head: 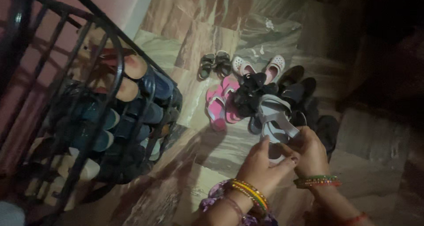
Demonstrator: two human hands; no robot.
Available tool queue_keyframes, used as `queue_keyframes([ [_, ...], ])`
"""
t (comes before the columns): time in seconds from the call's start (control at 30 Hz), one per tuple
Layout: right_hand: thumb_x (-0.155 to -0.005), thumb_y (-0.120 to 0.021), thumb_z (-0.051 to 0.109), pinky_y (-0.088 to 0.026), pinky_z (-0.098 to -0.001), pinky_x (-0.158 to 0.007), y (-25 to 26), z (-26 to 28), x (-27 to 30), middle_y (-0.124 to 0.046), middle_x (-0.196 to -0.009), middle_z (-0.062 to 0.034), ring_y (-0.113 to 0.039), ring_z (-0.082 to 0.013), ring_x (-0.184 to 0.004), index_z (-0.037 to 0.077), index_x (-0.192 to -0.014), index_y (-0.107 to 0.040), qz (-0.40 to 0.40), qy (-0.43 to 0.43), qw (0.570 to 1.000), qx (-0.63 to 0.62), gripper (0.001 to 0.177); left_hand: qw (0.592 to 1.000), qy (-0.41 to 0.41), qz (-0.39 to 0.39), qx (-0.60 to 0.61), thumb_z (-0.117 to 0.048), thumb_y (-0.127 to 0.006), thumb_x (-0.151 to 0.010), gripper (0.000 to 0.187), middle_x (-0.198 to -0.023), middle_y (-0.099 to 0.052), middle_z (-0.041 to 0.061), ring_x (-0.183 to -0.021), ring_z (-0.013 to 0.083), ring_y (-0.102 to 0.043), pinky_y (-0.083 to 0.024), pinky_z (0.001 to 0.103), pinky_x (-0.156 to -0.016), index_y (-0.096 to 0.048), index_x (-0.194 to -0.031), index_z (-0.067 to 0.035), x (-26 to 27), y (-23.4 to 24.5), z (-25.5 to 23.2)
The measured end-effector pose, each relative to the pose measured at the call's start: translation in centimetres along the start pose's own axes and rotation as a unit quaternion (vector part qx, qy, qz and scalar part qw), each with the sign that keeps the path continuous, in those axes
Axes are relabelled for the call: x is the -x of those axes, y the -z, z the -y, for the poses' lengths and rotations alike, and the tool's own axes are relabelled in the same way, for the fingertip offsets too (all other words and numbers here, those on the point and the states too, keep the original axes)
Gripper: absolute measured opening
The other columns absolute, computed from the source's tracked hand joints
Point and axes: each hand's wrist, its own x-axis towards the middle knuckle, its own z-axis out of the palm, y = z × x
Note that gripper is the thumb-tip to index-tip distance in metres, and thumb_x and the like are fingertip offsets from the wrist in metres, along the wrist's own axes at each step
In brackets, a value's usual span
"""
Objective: The person removes various pairs of shoes and sandals from a multi-tiered metal shoe rack and places them on the tiled floor. They handle multiple pairs including pink sandals, white clogs, and dark flip-flops, moving them one by one from the rack to the ground.
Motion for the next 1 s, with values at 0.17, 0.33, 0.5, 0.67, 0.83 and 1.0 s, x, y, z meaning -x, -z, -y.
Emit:
queue_keyframes([
  [0.17,-0.078,-0.083,0.024,-0.057,-0.0423,-0.077,0.1,-6.0,-2.1,-0.074,-0.097,-0.0172,-0.073,-0.029,-0.086,0.0,-0.107,-0.066,-0.009,-0.066,0.994,0.082,0.041,0.993,0.034,0.111,0.014,-0.047,-0.064,-0.088,0.069,-0.134,-0.066,0.026,-0.125,0.041,-0.062,-0.048,0.045,-0.105,-0.059,-0.138,-0.001,0.2,-2.3,-1.2],
  [0.33,-0.081,-0.081,0.03,-0.056,-0.0452,-0.078,0.5,-11.4,-3.7,-0.075,-0.099,-0.0205,-0.073,-0.0346,-0.091,-0.001,-0.111,-0.066,-0.003,-0.094,0.99,0.105,0.046,0.985,0.074,0.151,-0.044,-0.043,-0.063,-0.088,0.08,-0.139,-0.057,0.026,-0.125,0.0434,-0.056,-0.046,0.048,-0.103,-0.038,-0.153,-0.003,0.2,-4.2,-3.7],
  [0.5,-0.078,-0.085,0.037,-0.056,-0.0443,-0.083,1.5,-13.7,-5.0,-0.076,-0.104,-0.0207,-0.072,-0.0337,-0.096,0.0,-0.115,-0.07,-0.002,-0.161,0.98,0.116,0.055,0.98,0.057,0.176,-0.075,-0.041,-0.06,-0.091,0.072,-0.139,-0.058,0.025,-0.124,0.045,-0.057,-0.047,0.051,-0.101,-0.042,-0.149,-0.001,0.2,-6.2,-4.2],
  [0.67,-0.083,-0.079,0.034,-0.056,-0.0445,-0.081,3.6,-16.2,-6.0,-0.079,-0.096,-0.0202,-0.076,-0.0323,-0.091,0.001,-0.12,-0.072,0.017,-0.22,0.973,0.069,0.05,0.975,0.062,0.203,-0.073,-0.04,-0.061,-0.092,0.071,-0.14,-0.056,0.025,-0.125,0.046,-0.056,-0.045,0.053,-0.102,-0.043,-0.149,-0.004,0.6,-7.1,-5.3],
  [0.83,-0.081,-0.083,0.033,-0.056,-0.0435,-0.075,5.3,-20.7,-9.1,-0.078,-0.097,-0.0183,-0.074,-0.0296,-0.091,0.002,-0.118,-0.071,0.02,-0.264,0.96,0.094,0.05,0.961,0.093,0.245,-0.084,-0.037,-0.06,-0.091,0.068,-0.138,-0.059,0.027,-0.125,0.0461,-0.057,-0.045,0.053,-0.105,-0.044,-0.15,-0.006,0.7,-7.0,-6.8],
  [1.0,-0.09,-0.079,0.037,-0.056,-0.0459,-0.074,7.0,-24.4,-11.9,-0.077,-0.101,-0.022,-0.076,-0.0319,-0.09,-0.005,-0.115,-0.073,-0.035,-0.312,0.946,0.079,0.05,0.963,0.073,0.25,-0.067,-0.034,-0.061,-0.092,0.072,-0.143,-0.053,0.027,-0.129,0.0461,-0.054,-0.043,0.052,-0.107,-0.038,-0.151,-0.001,0.2,-7.1,-7.0],
])
